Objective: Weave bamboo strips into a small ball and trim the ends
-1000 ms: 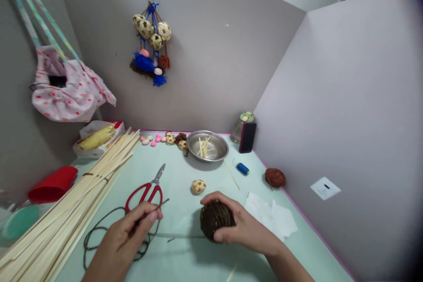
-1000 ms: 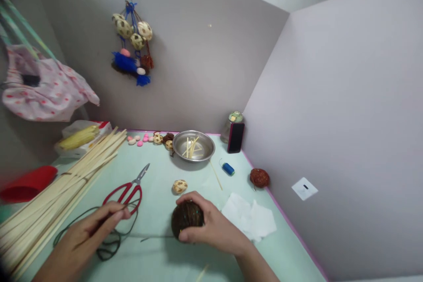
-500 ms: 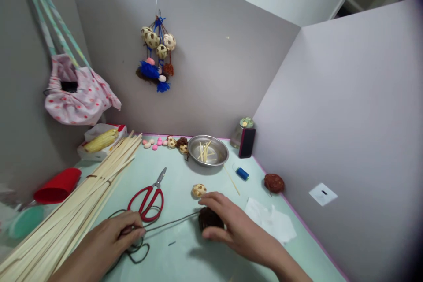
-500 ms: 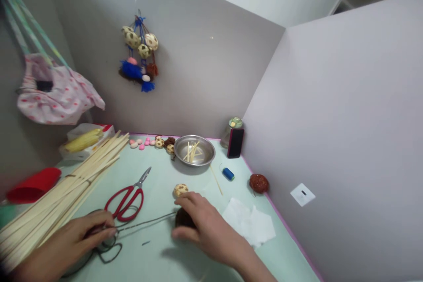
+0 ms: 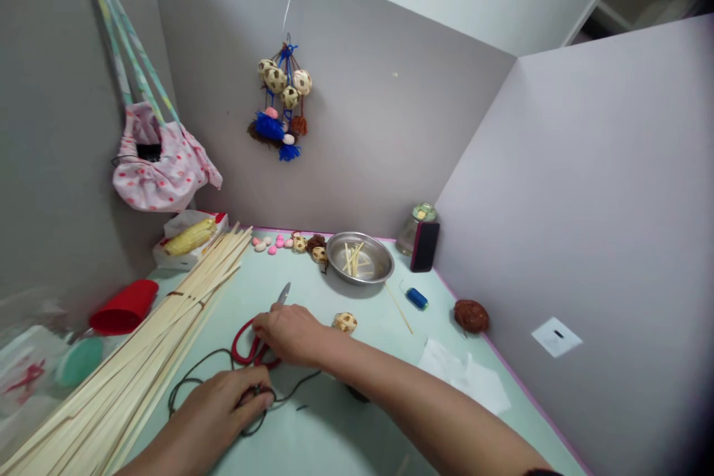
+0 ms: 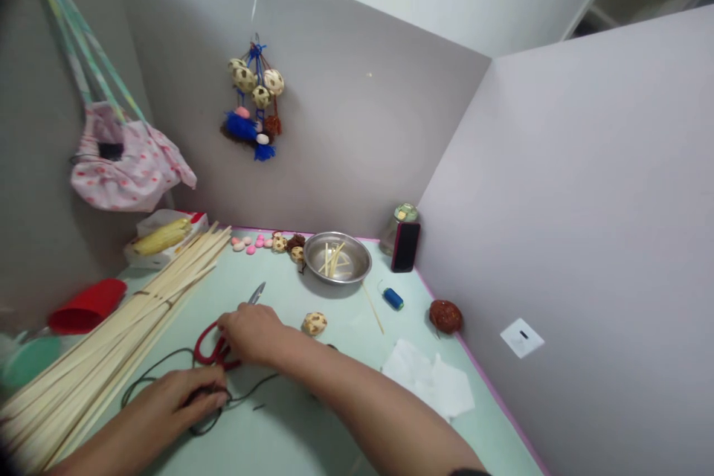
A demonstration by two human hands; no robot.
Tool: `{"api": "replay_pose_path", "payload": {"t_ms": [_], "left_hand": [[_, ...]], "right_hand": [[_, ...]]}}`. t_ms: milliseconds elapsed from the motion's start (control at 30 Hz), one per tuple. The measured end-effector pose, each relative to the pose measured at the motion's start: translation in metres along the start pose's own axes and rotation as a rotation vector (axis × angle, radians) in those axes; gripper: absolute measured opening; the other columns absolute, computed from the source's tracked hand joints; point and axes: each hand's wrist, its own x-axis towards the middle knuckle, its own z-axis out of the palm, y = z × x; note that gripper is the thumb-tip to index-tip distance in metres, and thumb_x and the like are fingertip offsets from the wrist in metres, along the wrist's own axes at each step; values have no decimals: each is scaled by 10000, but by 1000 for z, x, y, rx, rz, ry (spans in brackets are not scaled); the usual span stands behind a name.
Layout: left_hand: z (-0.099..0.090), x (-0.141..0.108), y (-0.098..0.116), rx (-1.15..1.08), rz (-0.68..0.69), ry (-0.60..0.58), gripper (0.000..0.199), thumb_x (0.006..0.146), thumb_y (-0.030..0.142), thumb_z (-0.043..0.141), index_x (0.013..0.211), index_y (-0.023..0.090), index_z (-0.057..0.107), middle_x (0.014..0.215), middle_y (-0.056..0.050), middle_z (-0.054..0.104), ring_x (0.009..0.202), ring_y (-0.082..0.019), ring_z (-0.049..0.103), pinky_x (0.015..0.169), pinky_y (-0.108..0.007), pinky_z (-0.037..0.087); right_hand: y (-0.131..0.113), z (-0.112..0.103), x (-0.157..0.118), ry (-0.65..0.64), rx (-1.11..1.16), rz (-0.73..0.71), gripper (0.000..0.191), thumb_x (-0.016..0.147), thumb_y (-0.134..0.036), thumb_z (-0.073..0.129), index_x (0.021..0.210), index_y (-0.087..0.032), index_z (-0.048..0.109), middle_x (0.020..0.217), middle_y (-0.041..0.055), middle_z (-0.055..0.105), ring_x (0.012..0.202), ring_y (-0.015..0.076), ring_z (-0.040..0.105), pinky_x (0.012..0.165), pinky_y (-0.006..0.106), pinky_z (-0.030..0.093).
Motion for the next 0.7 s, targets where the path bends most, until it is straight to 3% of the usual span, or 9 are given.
{"api": "replay_pose_path", "payload": {"t_ms": [133, 300, 500, 633, 700], "left_hand": [[-2, -2, 6, 72, -39, -22, 219, 845, 301, 483, 711, 221, 636, 705, -8, 660, 734, -221, 620, 634, -264, 333], [-14, -7, 11, 47, -58, -73, 223, 848, 299, 493, 701, 220, 642, 708, -1, 652, 731, -208, 622, 633, -255, 332], [-20, -9, 7, 49, -62, -48, 247, 868, 345, 487, 731, 219, 649, 683, 5, 624, 695, -204, 587, 622, -259, 324], [-20, -6, 2, -7, -51, -5, 233, 883, 352, 482, 750, 220, 620, 698, 9, 600, 710, -204, 572, 639, -260, 342], [-22, -6, 1, -67, -28, 27, 248, 899, 375, 469, 753, 222, 599, 659, 26, 538, 669, -190, 535, 618, -256, 334]], "right_hand": [[16, 0, 24, 42, -36, 246, 233, 958, -257, 552, 1123, -113, 631, 1128, 133, 655, 1015, 267, 644, 859, 456, 521], [45, -10, 31, 70, 77, 411, 313, 944, -322, 607, 1213, -163, 582, 1229, 90, 602, 1038, 236, 628, 870, 445, 543], [51, -25, 11, 159, 430, 330, 543, 823, -163, 659, 1321, -127, 446, 1128, 120, 629, 907, 198, 631, 751, 316, 521], [35, -47, -36, 179, 735, 199, 468, 922, -223, 493, 1372, -224, 364, 990, 39, 644, 775, 123, 617, 661, 238, 482], [21, -53, -70, 253, 1250, 87, 541, 872, -366, 622, 1348, -240, 398, 986, 40, 605, 747, 131, 588, 643, 255, 458]]}}
